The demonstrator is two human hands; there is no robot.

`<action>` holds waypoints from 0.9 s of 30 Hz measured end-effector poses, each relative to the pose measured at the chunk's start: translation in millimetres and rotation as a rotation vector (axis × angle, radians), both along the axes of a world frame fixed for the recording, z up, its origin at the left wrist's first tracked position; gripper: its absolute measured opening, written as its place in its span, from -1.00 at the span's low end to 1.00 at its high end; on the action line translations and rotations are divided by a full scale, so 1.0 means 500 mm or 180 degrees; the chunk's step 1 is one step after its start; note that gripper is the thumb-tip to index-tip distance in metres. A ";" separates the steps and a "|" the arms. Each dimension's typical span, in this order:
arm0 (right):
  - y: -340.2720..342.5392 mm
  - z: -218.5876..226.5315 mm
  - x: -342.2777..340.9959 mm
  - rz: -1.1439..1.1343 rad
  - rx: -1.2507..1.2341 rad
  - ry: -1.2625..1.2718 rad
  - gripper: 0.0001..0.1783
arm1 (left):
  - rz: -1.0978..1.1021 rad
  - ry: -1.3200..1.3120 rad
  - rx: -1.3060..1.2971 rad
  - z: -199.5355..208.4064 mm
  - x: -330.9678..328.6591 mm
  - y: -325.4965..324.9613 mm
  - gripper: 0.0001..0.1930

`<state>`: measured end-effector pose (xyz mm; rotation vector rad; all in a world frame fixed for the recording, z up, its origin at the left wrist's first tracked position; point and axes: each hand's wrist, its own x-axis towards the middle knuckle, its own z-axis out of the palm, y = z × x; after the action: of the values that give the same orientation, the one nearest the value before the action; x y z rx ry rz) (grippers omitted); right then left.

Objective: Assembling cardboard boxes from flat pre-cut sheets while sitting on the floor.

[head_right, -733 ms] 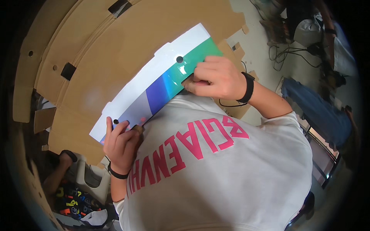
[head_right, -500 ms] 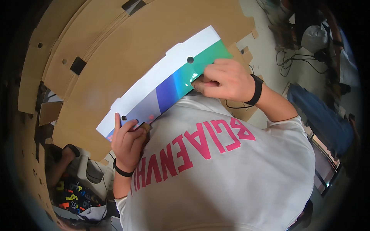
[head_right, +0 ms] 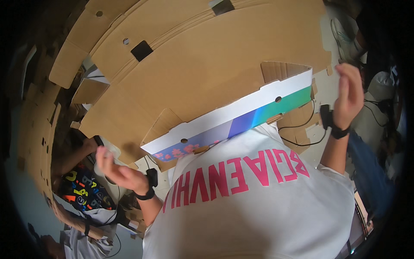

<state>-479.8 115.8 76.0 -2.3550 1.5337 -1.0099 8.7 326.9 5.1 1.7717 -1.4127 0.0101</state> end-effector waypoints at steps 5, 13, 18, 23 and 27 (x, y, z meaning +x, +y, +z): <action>-0.044 -0.054 -0.130 -0.1305 0.1272 -0.0970 -0.55 | 0.2338 0.1157 0.0673 -0.076 0.074 0.084 -0.53; -0.046 -0.116 -0.146 -0.0632 0.2908 -0.1911 -0.49 | 0.1666 0.3109 0.0823 -0.079 0.124 0.117 -0.74; -0.065 -0.093 -0.117 -0.0420 0.2425 -0.1993 -0.56 | 0.1250 0.3009 0.0144 -0.060 0.184 0.037 -0.72; -0.035 -0.031 -0.070 0.1232 0.3050 -0.1833 -0.38 | 0.1143 0.2870 -0.0111 -0.042 0.198 -0.018 -0.73; -0.015 0.031 0.009 0.2500 0.3210 -0.1795 -0.29 | 0.1142 0.2752 -0.0039 -0.019 0.211 -0.059 -0.80</action>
<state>-475.5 108.2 91.4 -1.4905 0.5485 -0.4413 114.3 297.6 -4.4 1.6777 -0.4716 -0.4947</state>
